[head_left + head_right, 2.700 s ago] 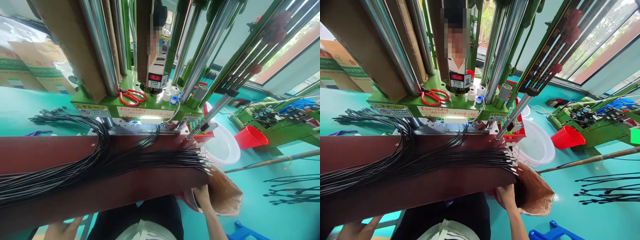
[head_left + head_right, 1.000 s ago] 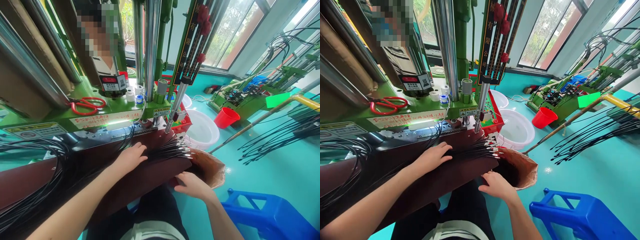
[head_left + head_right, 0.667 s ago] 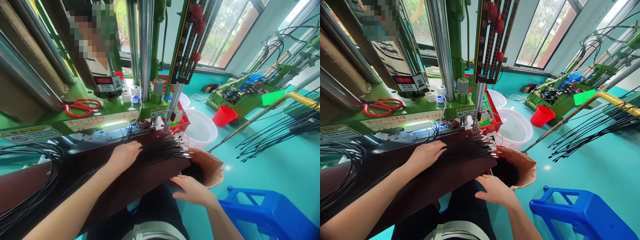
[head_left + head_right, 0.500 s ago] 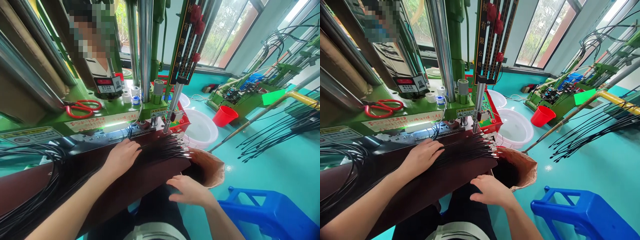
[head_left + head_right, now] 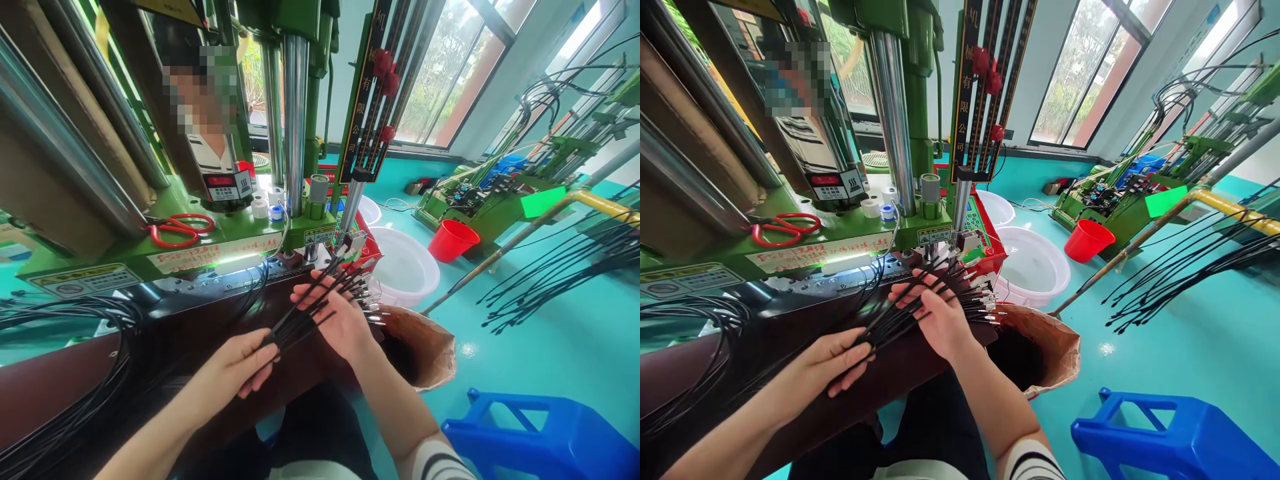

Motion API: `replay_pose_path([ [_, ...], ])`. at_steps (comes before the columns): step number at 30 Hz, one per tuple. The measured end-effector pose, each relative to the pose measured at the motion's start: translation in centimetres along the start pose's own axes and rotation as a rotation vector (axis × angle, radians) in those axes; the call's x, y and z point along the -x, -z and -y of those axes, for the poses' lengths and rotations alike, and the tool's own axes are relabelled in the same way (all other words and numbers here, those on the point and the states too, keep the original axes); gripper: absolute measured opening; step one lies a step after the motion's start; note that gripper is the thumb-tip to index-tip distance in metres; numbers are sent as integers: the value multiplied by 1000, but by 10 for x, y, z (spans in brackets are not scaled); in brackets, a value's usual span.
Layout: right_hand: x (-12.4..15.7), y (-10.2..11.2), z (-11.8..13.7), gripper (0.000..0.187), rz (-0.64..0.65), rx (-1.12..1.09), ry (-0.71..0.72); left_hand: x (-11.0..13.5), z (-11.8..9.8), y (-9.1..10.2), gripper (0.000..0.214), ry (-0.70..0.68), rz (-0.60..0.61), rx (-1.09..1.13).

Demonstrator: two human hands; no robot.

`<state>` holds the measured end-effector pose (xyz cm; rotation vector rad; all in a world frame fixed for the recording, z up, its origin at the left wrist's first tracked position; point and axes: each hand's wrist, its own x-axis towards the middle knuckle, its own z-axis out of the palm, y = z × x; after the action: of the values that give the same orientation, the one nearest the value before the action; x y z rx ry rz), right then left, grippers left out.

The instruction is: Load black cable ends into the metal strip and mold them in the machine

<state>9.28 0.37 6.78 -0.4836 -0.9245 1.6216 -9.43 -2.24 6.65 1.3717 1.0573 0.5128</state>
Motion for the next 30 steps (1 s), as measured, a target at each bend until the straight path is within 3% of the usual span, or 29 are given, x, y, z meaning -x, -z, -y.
replay_pose_path([
  [3, -3, 0, 11, 29, -14, -17, -32, 8, 19, -16, 39, 34, 25, 17],
  [8, 6, 3, 12, 31, 21, 62, -129, 16, 41, -31, 38, 15, -30, 29],
  [13, 4, 27, 2, 44, -66, 160, -77, 8, 22, -16, 32, -74, -315, -5],
  [15, 0, 48, 5, 38, -73, 328, -219, 3, 11, -6, 28, -143, -385, -48],
  [17, -4, 69, 15, 59, 74, 521, -545, 0, 3, 3, 27, -182, -387, -41],
  [20, -5, 89, 35, 84, 573, 523, -1037, 1, -5, 12, 29, -167, -330, 78],
  [22, -2, 86, 44, 91, 781, 367, -1122, 3, -7, 15, 30, -141, -307, 152],
  [24, 0, 71, 43, 86, 730, 242, -966, 4, -8, 16, 31, -113, -264, 192],
  [27, -3, 41, 29, 66, 432, 157, -488, 8, -3, 11, 33, -61, -126, 228],
  [30, -14, 18, 10, 64, 326, 54, -230, 15, 12, 1, 35, 10, 11, 237],
])
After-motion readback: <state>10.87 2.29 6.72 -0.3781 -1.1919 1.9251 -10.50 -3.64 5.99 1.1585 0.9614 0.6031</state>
